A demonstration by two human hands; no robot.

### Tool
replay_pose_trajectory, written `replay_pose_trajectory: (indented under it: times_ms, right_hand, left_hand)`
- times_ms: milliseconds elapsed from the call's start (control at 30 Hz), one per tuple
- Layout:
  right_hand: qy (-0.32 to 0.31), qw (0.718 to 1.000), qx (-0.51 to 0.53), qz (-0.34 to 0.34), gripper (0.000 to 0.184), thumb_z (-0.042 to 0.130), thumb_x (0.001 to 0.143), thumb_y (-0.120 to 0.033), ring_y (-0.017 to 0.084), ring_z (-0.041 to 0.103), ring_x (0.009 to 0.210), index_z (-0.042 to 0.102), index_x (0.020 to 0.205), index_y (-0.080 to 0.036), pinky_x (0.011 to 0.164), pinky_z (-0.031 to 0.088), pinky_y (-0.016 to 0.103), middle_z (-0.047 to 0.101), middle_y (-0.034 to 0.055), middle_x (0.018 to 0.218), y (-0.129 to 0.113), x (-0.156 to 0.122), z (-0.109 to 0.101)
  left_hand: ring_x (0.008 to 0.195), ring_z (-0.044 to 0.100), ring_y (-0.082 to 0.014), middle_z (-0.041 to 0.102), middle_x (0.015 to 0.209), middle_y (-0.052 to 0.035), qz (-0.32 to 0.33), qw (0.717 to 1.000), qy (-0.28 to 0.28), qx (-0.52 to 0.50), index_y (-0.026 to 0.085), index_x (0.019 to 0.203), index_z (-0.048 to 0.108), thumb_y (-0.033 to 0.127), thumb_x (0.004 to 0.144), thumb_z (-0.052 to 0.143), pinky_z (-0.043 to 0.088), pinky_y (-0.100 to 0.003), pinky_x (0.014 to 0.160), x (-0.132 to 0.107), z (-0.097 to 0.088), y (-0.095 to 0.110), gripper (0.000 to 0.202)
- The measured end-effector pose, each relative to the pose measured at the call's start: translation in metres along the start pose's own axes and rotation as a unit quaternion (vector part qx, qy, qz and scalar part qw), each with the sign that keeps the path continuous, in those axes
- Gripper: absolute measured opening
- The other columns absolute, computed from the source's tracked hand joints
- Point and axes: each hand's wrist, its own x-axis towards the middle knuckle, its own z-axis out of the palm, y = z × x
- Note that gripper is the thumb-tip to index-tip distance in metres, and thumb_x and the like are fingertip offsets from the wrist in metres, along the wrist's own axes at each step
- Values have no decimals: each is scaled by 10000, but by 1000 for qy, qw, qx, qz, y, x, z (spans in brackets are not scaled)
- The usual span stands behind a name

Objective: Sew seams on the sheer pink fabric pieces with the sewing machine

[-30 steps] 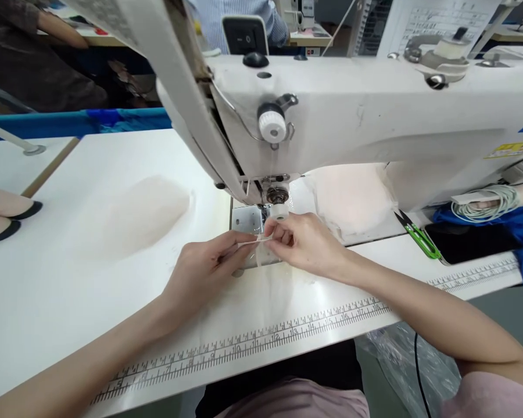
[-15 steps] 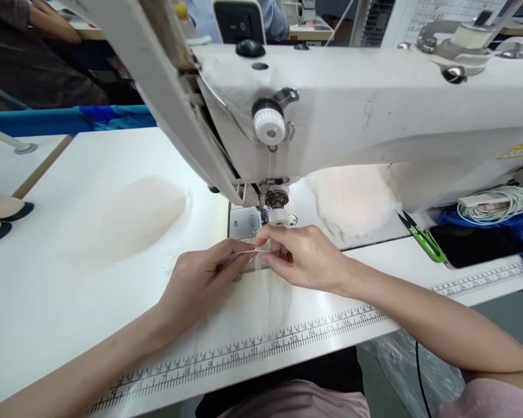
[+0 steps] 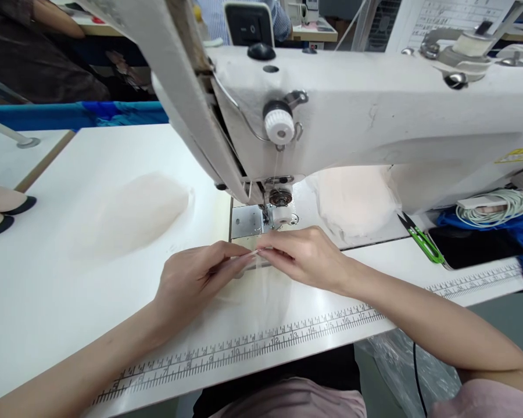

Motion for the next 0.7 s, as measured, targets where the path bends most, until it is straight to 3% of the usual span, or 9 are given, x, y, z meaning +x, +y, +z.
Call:
replay_pose_trajectory:
  times_ms: [167, 233, 300, 400, 567, 700]
  right_hand:
    - [55, 973, -162, -156, 149, 600, 879, -120, 86, 569, 519, 651, 1011, -168, 435, 414, 235, 643, -42, 620, 4, -5, -2]
    - [41, 952, -207, -221, 178, 614, 859, -102, 92, 548, 499, 663, 1012, -181, 399, 389, 258, 619, -53, 588, 4, -6, -5]
    - [30, 936, -221, -271, 177, 629, 847, -105, 92, 553, 508, 680, 986, -203, 390, 392, 260, 621, -53, 597, 3, -5, -10]
    - [29, 915, -229, -331, 163, 640, 828, -84, 87, 574, 544, 705, 910, -210, 397, 413, 241, 642, -38, 634, 0, -2, -15]
    - [60, 869, -287, -400, 199, 657, 806, -67, 86, 581, 558, 701, 701, -229, 397, 438, 204, 648, -38, 607, -4, 3, -19]
    - [71, 877, -278, -386, 224, 655, 801, -47, 89, 571, 516, 676, 654, -214, 395, 424, 222, 626, -39, 559, -5, 1, -19]
  left_hand:
    - [358, 328, -42, 324, 440, 143, -46, 999, -9, -17, 187, 950, 522, 292, 960, 503, 264, -154, 378, -2, 2, 5, 108]
    - [362, 369, -45, 375, 447, 145, -46, 998, -23, -26, 184, 1081, 520, 251, 963, 477, 303, -148, 388, -2, 2, 7, 142]
    - [418, 489, -50, 526, 508, 116, -8, 999, -30, -27, 194, 1140, 537, 205, 958, 469, 398, -150, 450, -3, 2, 7, 194]
    - [517, 604, -65, 670, 638, 58, 44, 999, -14, -14, 196, 1036, 600, 181, 949, 493, 484, -173, 541, -4, 3, 6, 139]
    - [496, 604, -70, 658, 593, 52, 75, 997, 34, 11, 160, 905, 597, 169, 907, 578, 472, -168, 509, -6, 5, 6, 22]
    - [468, 557, -59, 624, 562, 66, 53, 998, 19, -6, 164, 875, 600, 158, 909, 559, 441, -162, 495, -5, 0, 10, 53]
